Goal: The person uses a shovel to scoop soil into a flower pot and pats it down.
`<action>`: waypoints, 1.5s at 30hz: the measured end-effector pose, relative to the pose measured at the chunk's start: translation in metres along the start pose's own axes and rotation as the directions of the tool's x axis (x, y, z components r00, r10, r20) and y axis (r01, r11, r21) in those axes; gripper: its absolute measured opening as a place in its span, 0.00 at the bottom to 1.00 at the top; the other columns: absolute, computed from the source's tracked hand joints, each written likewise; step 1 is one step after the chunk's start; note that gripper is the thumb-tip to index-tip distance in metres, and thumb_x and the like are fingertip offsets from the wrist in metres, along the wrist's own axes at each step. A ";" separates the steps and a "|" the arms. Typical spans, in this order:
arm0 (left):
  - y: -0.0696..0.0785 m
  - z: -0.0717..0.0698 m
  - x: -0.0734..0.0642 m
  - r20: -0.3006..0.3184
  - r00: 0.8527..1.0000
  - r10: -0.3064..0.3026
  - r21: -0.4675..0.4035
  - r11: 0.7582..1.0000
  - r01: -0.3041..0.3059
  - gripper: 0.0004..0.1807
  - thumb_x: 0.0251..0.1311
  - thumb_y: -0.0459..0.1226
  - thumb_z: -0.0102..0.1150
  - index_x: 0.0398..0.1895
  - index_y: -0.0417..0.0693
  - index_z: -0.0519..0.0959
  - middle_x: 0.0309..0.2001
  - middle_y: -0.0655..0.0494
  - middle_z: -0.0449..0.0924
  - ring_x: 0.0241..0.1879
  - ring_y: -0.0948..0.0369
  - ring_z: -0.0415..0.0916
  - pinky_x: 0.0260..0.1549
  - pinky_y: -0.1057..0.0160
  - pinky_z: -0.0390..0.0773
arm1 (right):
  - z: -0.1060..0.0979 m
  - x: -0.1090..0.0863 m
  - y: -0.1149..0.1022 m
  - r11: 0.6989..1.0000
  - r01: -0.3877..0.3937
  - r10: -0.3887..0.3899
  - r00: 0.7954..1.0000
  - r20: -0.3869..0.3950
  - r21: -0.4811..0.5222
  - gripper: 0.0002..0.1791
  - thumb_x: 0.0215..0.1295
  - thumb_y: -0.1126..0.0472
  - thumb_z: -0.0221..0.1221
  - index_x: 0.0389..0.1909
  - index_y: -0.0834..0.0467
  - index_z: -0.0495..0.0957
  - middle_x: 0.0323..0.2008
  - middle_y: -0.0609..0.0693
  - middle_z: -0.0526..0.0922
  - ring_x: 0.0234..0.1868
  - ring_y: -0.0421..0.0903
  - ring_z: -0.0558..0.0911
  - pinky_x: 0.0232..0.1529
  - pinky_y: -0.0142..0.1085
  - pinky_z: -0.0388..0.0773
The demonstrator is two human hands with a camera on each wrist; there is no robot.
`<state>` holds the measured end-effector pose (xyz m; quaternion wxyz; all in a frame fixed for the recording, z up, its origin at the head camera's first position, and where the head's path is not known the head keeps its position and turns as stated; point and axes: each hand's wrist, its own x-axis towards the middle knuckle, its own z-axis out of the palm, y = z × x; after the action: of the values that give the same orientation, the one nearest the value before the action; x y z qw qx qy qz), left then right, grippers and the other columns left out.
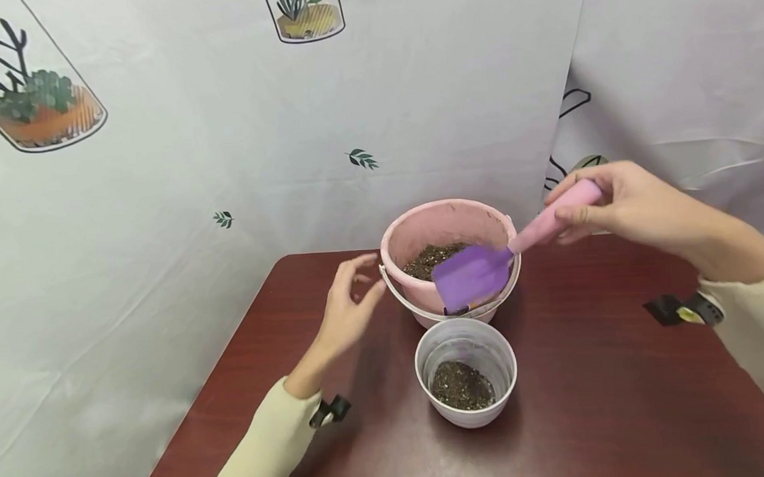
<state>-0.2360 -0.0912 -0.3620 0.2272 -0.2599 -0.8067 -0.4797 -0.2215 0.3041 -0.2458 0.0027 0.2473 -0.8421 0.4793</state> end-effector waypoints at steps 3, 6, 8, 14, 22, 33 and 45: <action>-0.008 0.006 0.024 0.019 0.990 -0.139 -0.016 0.990 0.139 0.28 0.63 0.39 0.62 0.65 0.39 0.70 0.59 0.41 0.70 0.48 0.47 0.77 0.48 0.49 0.76 | -0.001 0.020 -0.006 0.997 -0.075 0.073 0.994 -0.080 -0.026 0.10 0.72 0.67 0.56 0.51 0.64 0.78 0.36 0.54 0.89 0.34 0.49 0.88 0.38 0.36 0.82; -0.015 0.015 0.038 0.065 0.966 -0.249 -0.069 0.965 0.253 0.31 0.63 0.40 0.60 0.69 0.43 0.66 0.62 0.42 0.70 0.50 0.47 0.78 0.44 0.51 0.79 | 0.006 0.043 -0.004 0.990 -0.117 0.105 0.986 -0.127 -0.085 0.17 0.71 0.63 0.58 0.54 0.71 0.75 0.34 0.52 0.89 0.31 0.44 0.88 0.35 0.35 0.83; -0.020 0.020 0.041 0.072 0.957 -0.280 -0.099 0.953 0.286 0.31 0.63 0.39 0.60 0.69 0.44 0.66 0.63 0.42 0.71 0.50 0.47 0.79 0.42 0.53 0.79 | 0.014 0.057 -0.001 0.980 -0.117 0.095 0.985 -0.144 -0.160 0.20 0.71 0.62 0.59 0.54 0.75 0.75 0.35 0.55 0.89 0.29 0.42 0.87 0.34 0.32 0.82; -0.027 0.032 0.041 0.015 0.967 -0.252 -0.093 0.963 0.253 0.31 0.61 0.38 0.60 0.67 0.43 0.67 0.61 0.41 0.73 0.43 0.51 0.76 0.43 0.58 0.75 | 0.045 0.088 0.010 0.912 -0.071 0.003 0.986 -0.164 -0.405 0.14 0.66 0.63 0.64 0.45 0.70 0.81 0.36 0.58 0.88 0.30 0.46 0.87 0.38 0.31 0.77; -0.032 0.034 0.035 0.004 0.969 -0.248 -0.096 0.964 0.247 0.26 0.65 0.38 0.56 0.66 0.43 0.69 0.65 0.45 0.70 0.50 0.49 0.78 0.50 0.55 0.75 | 0.078 0.105 0.024 0.840 0.006 -0.104 0.983 -0.150 -0.542 0.08 0.62 0.65 0.63 0.36 0.67 0.77 0.27 0.54 0.85 0.29 0.51 0.79 0.30 0.43 0.74; -0.032 0.036 0.038 -0.027 0.982 -0.185 -0.095 0.979 0.182 0.28 0.63 0.37 0.56 0.67 0.41 0.69 0.63 0.46 0.71 0.46 0.51 0.77 0.44 0.55 0.74 | 0.089 0.127 0.032 0.819 0.035 -0.101 0.991 -0.084 -0.573 0.07 0.56 0.66 0.61 0.34 0.67 0.77 0.26 0.56 0.81 0.31 0.56 0.80 0.36 0.49 0.76; -0.036 0.036 0.033 -0.033 0.993 -0.115 -0.100 0.989 0.111 0.28 0.65 0.40 0.56 0.66 0.36 0.69 0.59 0.42 0.72 0.40 0.55 0.73 0.40 0.65 0.69 | 0.113 0.137 0.043 0.869 -0.166 0.118 0.984 -0.131 -0.467 0.15 0.62 0.59 0.61 0.15 0.55 0.76 0.19 0.48 0.76 0.29 0.53 0.77 0.30 0.45 0.71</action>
<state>-0.2881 -0.0672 -0.3811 0.2022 -0.2154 -0.7912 -0.5355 -0.3336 0.1734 -0.3083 0.0694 0.1527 -0.9486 0.2683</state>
